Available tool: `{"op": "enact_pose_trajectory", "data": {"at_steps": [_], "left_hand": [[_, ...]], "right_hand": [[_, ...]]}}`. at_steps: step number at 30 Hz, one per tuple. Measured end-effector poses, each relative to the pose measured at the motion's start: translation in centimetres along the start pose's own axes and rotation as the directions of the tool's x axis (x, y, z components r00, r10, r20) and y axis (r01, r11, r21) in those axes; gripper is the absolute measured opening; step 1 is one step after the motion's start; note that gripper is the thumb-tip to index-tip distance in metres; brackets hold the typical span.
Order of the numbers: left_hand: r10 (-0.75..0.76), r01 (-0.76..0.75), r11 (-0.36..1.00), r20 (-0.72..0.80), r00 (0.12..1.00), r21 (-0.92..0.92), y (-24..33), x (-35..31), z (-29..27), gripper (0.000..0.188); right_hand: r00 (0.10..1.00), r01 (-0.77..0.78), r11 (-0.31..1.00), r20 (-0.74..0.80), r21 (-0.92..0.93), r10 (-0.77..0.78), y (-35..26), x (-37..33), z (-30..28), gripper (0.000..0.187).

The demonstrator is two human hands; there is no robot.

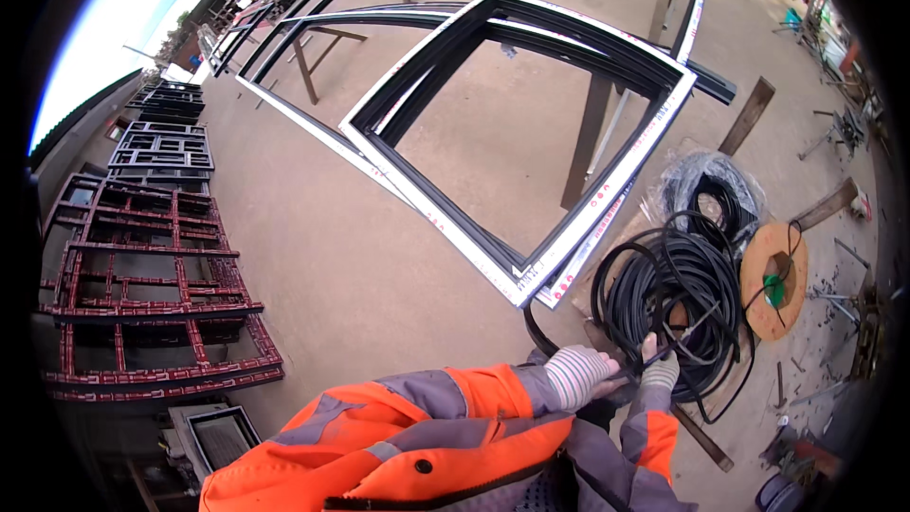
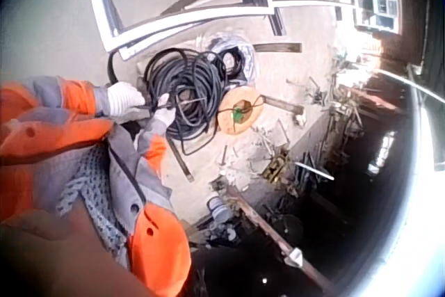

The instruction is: The person cuts a length of black rubber cable using scissors and places the cut piece into a cardboard box. The person is wearing gloves and an orange jacket while working in a cluttered workshop environment.

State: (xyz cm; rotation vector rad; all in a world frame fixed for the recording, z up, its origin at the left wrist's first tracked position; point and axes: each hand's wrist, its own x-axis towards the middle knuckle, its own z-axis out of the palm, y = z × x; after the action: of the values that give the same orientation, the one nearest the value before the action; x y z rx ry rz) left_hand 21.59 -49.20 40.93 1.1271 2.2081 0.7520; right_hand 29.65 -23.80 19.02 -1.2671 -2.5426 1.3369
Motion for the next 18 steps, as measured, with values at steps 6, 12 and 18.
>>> {"op": "enact_pose_trajectory", "data": {"at_steps": [6, 12, 18], "left_hand": [[0.084, -0.079, 0.993, -0.059, 0.995, 0.088, 0.9, -1.8, -1.8, 0.02], [-0.078, 0.077, 0.997, -0.016, 0.997, -0.032, 2.9, -3.6, -2.3, 0.025], [-0.238, 0.235, 0.959, -0.006, 0.971, -0.158, 3.8, -6.0, -2.3, 0.033]], "right_hand": [[0.978, -0.201, 0.955, 0.096, 0.217, 0.184, -7.9, -4.3, -2.6, 0.046], [0.972, -0.223, 0.959, 0.113, 0.174, 0.205, -11.2, -6.0, -6.2, 0.041], [0.988, -0.029, 0.933, -0.134, 0.359, 0.082, -13.1, -5.8, -10.6, 0.046]]}}
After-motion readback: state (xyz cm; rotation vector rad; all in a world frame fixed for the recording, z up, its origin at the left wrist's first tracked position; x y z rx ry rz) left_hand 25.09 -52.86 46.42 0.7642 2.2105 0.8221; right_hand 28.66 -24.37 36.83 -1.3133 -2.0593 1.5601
